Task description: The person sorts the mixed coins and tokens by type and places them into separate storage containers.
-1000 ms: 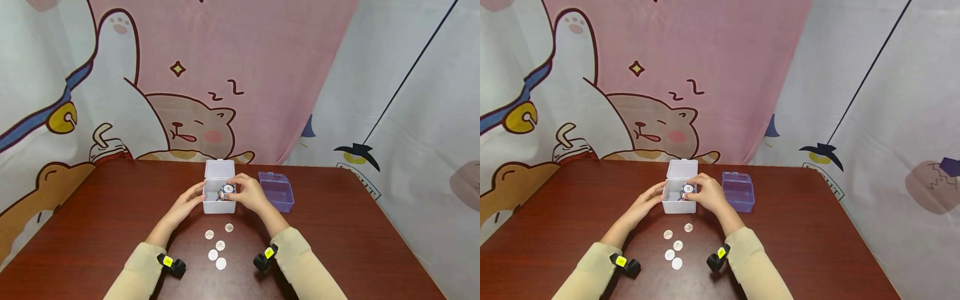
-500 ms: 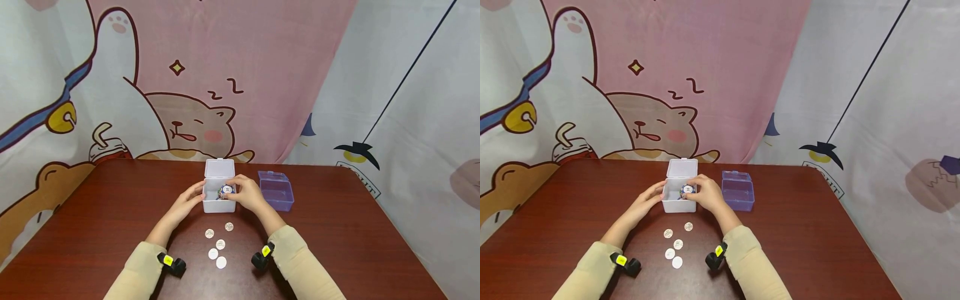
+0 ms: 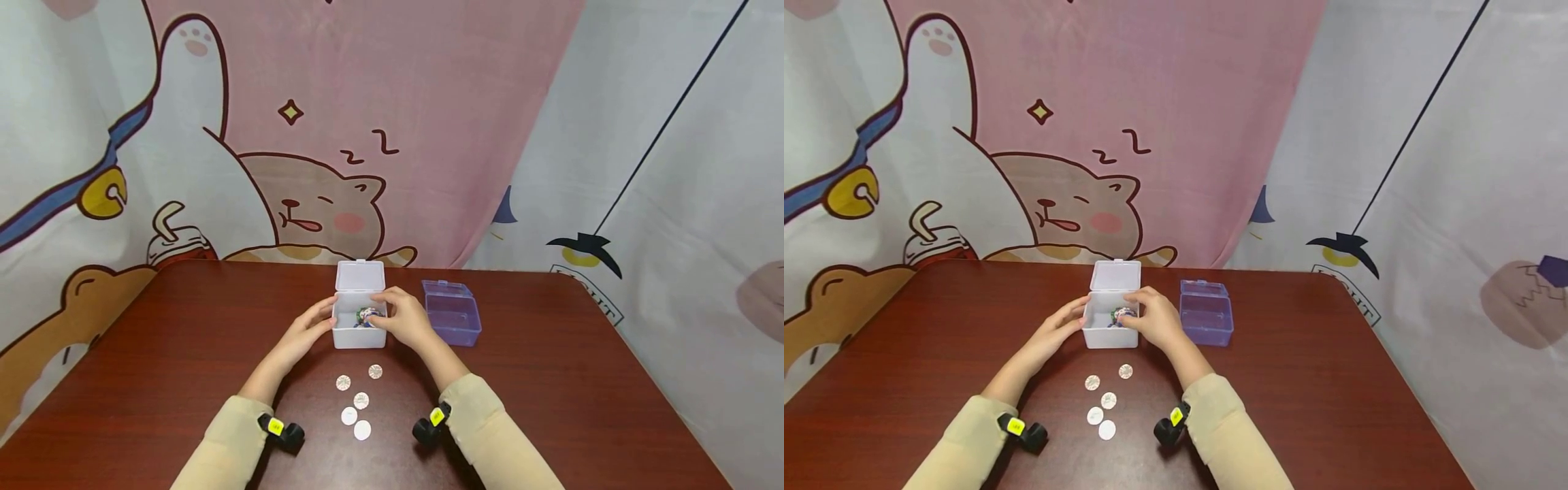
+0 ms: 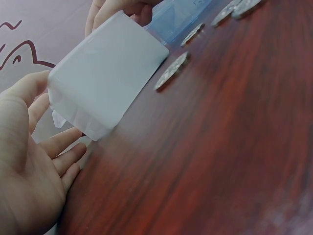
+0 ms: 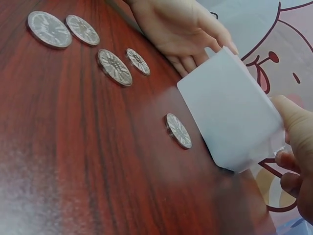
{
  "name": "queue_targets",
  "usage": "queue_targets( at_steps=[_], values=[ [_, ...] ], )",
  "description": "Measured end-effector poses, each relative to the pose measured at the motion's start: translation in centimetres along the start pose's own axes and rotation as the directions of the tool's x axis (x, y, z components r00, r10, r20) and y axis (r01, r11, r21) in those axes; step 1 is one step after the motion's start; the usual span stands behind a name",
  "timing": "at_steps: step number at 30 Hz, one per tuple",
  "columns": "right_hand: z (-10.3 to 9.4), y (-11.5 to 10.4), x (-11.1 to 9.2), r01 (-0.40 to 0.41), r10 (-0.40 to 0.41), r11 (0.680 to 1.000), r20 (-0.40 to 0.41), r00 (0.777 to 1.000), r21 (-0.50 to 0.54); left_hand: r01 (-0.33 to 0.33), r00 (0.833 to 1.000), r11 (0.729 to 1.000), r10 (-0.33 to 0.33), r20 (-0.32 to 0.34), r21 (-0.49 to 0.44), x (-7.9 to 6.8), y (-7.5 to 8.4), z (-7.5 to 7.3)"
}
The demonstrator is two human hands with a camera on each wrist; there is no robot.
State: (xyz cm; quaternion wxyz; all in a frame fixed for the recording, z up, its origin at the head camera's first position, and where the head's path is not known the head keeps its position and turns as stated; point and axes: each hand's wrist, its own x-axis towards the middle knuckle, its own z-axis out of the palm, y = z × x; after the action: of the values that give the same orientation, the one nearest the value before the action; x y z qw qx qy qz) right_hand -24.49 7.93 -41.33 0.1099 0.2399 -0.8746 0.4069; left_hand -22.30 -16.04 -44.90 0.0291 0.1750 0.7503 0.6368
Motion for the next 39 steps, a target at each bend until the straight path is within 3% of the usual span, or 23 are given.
queue_targets(
  at_steps=[14,23,30,39],
  values=[
    [-0.9,-0.3,-1.0,0.072,-0.071,0.997,-0.07,0.995,0.015,0.002,1.0,1.0,-0.002,-0.011,0.02,0.1,-0.1,0.0],
    [-2.2,-0.4,-1.8,0.093,-0.086,0.992,-0.079,0.993,0.09,-0.014,1.0,1.0,0.014,0.012,0.018,-0.8,2.7,0.4],
    [-3.3,-0.1,-3.0,0.133,-0.116,0.981,-0.125,0.985,0.14,0.005,1.0,1.0,-0.005,-0.002,0.003,0.0,0.3,0.1],
    [-5.0,0.4,-4.8,0.133,-0.106,0.98,-0.18,0.978,0.145,-0.041,0.999,0.997,0.043,-0.029,0.066,0.0,-0.5,0.1]
  ],
)
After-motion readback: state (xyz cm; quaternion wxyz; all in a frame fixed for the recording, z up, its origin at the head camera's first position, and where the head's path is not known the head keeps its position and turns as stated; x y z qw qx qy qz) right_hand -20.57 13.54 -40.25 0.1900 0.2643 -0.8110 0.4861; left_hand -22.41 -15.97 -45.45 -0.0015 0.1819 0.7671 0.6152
